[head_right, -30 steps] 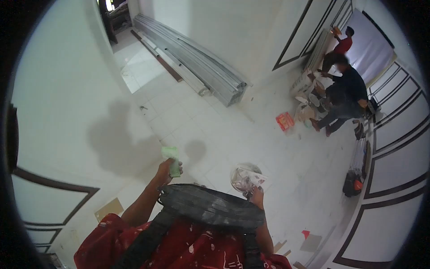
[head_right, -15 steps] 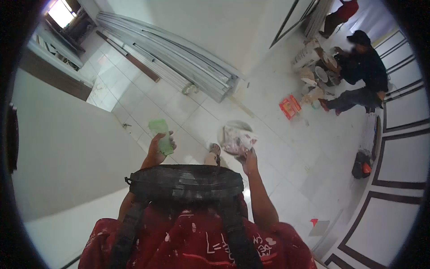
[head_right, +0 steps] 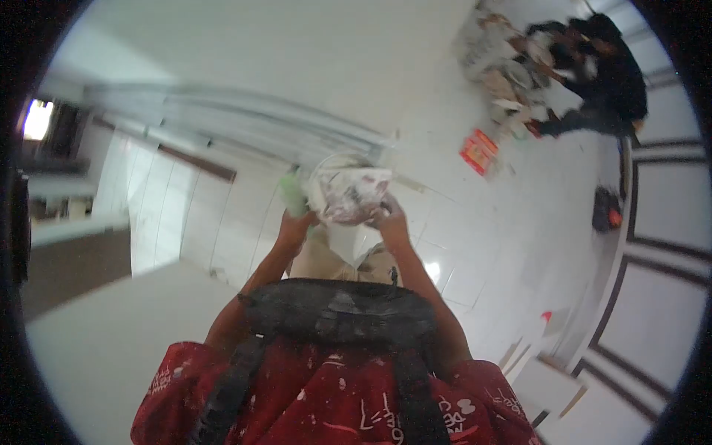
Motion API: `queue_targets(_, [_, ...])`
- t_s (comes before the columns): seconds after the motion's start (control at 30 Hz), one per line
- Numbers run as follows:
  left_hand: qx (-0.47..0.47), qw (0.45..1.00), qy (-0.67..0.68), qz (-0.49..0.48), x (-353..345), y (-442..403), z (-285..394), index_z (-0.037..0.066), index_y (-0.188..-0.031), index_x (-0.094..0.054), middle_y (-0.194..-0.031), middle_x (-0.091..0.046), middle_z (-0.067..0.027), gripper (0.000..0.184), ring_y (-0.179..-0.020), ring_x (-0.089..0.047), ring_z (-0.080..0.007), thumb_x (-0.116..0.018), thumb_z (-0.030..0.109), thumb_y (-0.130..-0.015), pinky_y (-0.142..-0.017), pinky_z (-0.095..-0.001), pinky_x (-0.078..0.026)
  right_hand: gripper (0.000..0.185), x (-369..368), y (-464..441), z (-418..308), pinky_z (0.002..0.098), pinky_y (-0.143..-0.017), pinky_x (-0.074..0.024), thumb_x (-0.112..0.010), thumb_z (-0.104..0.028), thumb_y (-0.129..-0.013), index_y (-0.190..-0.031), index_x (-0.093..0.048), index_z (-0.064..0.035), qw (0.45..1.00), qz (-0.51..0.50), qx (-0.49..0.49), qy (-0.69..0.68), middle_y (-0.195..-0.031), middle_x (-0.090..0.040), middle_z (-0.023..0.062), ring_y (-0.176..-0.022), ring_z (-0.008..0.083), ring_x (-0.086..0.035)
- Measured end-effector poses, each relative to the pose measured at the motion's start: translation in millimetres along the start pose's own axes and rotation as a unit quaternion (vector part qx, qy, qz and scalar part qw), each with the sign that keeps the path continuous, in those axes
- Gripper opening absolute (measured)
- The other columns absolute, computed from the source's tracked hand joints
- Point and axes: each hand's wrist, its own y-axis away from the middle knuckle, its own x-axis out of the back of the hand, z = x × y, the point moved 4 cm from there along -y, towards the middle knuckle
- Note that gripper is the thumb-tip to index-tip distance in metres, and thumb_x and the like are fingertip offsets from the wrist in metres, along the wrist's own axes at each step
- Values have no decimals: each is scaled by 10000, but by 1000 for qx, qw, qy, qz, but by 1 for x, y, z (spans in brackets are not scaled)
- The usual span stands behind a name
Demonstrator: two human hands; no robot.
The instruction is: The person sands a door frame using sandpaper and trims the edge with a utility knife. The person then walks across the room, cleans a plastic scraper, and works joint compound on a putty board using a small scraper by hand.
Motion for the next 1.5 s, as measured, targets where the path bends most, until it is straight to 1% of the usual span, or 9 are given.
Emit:
queue_targets(0.23, [19, 993, -109, -40, -12, -53, 33, -19, -1211, -473, -1059, -596, -100, 459, -890, -595, -187, -683, 80, -815, -780, -318, -489, 555, -28, 5, 21, 259, -617, -529, -744, -165, -836, -1283, -479, 30, 943, 283, 100, 143, -1026, -640, 125, -812, 159, -643])
queue_targets(0.63, [128, 984, -100, -75, 30, -129, 27, 17, -1040, -620, -918, -630, -60, 276, -770, -609, -170, -705, 156, -817, -638, -331, -482, 332, -40, 13, 47, 321, -678, -507, -571, -196, -945, -1238, -544, -42, 967, 188, -26, -173, -1122, -670, 73, -917, 191, -667])
queue_targets(0.97, [99, 993, 40, 46, 188, -169, 45, 16, -1012, -593, -832, -606, -73, 272, -710, -584, -192, -691, 189, -826, -604, -336, -472, 328, -66, 3, 9, 348, -720, -529, -601, -255, -913, -1187, -560, -79, 947, 306, -96, -2, -1044, -642, 52, -878, 187, -626])
queue_targets(1.13, [210, 972, 64, 85, 249, -225, -34, -40, -1157, -468, -957, -604, -124, 493, -853, -631, -268, -706, 182, -786, -711, -403, -523, 384, -55, -6, 33, 370, -805, -535, -625, -228, -909, -1248, -544, -65, 956, 287, -53, 31, -1142, -626, 100, -975, 220, -620])
queue_targets(1.27, [205, 940, -206, 179, 305, -247, -144, -87, -1255, -413, -1148, -599, -228, 635, -1011, -614, -321, -671, 286, -810, -902, -421, -466, 439, -81, -80, 63, 380, -920, -508, -558, -92, -937, -1354, -449, -5, 997, 56, -43, -40, -1346, -535, 161, -1156, 245, -573])
queue_targets(1.33, [115, 945, -256, 168, 353, -220, -208, -82, -1245, -432, -1141, -603, -245, 633, -1036, -611, -338, -669, 318, -816, -911, -436, -461, 506, -63, -88, 126, 361, -962, -490, -547, -49, -928, -1401, -379, 18, 958, 85, -135, 237, -1354, -522, 163, -1148, 250, -578])
queue_targets(1.37, [128, 943, -217, 216, 336, -208, -233, -77, -1198, -463, -1080, -616, -231, 562, -1009, -620, -328, -668, 289, -823, -899, -438, -465, 421, -81, -104, 155, 352, -883, -527, -556, -57, -923, -1327, -462, 16, 997, 25, -37, 65, -1283, -574, 154, -1050, 256, -625])
queue_targets(1.43, [140, 929, -132, 316, 292, -177, -242, -68, -1103, -524, -957, -642, -203, 423, -955, -638, -307, -667, 231, -838, -874, -442, -474, 379, 64, -150, 196, 347, -726, -527, -640, -116, -886, -1227, -517, -6, 981, 58, -107, 148, -1100, -623, 133, -875, 227, -617])
queue_targets(1.5, [169, 930, 48, 322, 321, -147, -179, -59, -981, -541, -727, -628, -143, 315, -698, -644, -275, -661, 190, -831, -605, -444, -504, 440, 26, -199, 194, 345, -581, -499, -727, -182, -836, -1198, -535, -21, 928, 83, -193, 309, -932, -637, 115, -724, 190, -587])
